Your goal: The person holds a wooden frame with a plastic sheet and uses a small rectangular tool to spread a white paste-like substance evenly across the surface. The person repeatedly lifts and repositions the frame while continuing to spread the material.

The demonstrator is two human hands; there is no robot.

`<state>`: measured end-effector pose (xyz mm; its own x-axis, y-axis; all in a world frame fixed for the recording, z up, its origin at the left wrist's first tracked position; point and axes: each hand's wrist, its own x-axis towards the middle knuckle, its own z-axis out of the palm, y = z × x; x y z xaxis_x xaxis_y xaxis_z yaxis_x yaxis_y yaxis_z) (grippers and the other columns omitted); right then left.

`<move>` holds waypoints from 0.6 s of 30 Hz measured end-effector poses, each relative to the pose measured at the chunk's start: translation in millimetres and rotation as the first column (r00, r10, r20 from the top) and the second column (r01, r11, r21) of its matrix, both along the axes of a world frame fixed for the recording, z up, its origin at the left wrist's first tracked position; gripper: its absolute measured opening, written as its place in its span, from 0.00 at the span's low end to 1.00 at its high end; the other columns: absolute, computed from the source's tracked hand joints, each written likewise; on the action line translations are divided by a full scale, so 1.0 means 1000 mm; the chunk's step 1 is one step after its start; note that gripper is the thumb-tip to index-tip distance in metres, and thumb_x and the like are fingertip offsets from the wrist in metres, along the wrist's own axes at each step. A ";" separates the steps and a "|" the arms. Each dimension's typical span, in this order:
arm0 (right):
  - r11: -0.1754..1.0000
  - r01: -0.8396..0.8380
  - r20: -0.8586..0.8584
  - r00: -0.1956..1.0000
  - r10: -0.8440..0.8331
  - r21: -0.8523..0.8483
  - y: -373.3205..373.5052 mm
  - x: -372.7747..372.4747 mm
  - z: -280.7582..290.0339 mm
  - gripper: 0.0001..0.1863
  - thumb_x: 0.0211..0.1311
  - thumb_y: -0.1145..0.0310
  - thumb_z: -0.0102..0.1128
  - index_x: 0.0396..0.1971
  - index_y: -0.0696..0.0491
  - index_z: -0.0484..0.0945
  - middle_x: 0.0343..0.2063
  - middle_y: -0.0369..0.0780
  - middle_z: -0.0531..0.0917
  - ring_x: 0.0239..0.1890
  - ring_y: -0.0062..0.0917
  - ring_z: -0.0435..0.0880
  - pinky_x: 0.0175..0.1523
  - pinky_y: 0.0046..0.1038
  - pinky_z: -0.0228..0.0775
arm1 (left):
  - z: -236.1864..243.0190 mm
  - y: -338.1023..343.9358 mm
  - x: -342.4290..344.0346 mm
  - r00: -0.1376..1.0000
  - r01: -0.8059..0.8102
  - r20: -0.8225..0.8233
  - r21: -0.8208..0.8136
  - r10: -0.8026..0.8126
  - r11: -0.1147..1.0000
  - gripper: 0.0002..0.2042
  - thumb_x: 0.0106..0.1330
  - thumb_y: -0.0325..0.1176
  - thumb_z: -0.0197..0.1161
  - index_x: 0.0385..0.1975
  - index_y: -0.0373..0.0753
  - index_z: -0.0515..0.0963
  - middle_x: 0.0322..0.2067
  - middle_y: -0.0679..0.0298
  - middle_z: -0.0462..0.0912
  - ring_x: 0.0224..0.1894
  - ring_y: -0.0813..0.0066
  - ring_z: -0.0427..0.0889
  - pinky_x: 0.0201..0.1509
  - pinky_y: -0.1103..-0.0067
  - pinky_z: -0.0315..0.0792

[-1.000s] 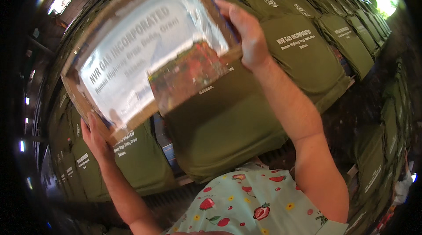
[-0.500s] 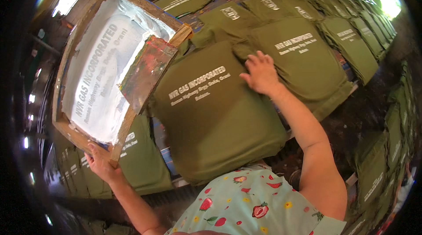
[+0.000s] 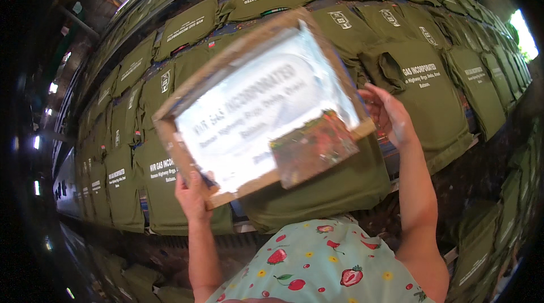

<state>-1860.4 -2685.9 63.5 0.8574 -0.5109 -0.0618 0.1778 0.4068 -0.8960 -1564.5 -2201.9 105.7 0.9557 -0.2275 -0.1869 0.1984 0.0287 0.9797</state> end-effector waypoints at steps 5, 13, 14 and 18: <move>0.987 0.151 -0.044 0.987 -0.153 -0.045 0.035 -0.017 -0.012 0.35 0.92 0.53 0.53 0.82 0.66 0.68 0.77 0.47 0.80 0.75 0.30 0.82 0.80 0.35 0.72 | -0.044 -0.038 -0.011 0.994 0.101 -0.036 -0.083 -0.104 0.991 0.27 0.80 0.21 0.72 0.76 0.27 0.75 0.61 0.59 0.89 0.57 0.74 0.88 0.65 0.74 0.82; 0.943 0.328 -0.174 0.926 -0.334 -0.063 0.031 -0.007 -0.068 0.26 0.93 0.66 0.52 0.79 0.65 0.74 0.72 0.45 0.84 0.72 0.27 0.84 0.78 0.33 0.72 | -0.080 -0.078 -0.002 0.995 0.090 -0.036 -0.088 -0.093 0.992 0.32 0.74 0.16 0.71 0.79 0.23 0.72 0.67 0.55 0.86 0.65 0.70 0.87 0.72 0.74 0.79; 0.929 0.353 -0.221 0.903 -0.369 -0.108 0.029 -0.005 -0.074 0.26 0.92 0.67 0.52 0.79 0.65 0.75 0.72 0.45 0.84 0.72 0.27 0.84 0.78 0.32 0.72 | -0.086 -0.081 0.000 0.997 0.068 -0.037 -0.093 -0.072 0.993 0.32 0.73 0.14 0.70 0.79 0.22 0.73 0.68 0.55 0.86 0.66 0.70 0.86 0.73 0.73 0.79; 0.910 0.379 -0.250 0.877 -0.411 -0.167 0.025 -0.004 -0.091 0.24 0.92 0.68 0.53 0.77 0.65 0.77 0.72 0.44 0.84 0.72 0.27 0.83 0.79 0.31 0.70 | -0.107 -0.084 0.011 0.998 0.018 -0.065 -0.070 -0.022 0.997 0.33 0.68 0.10 0.68 0.76 0.21 0.76 0.72 0.53 0.82 0.69 0.67 0.85 0.76 0.71 0.78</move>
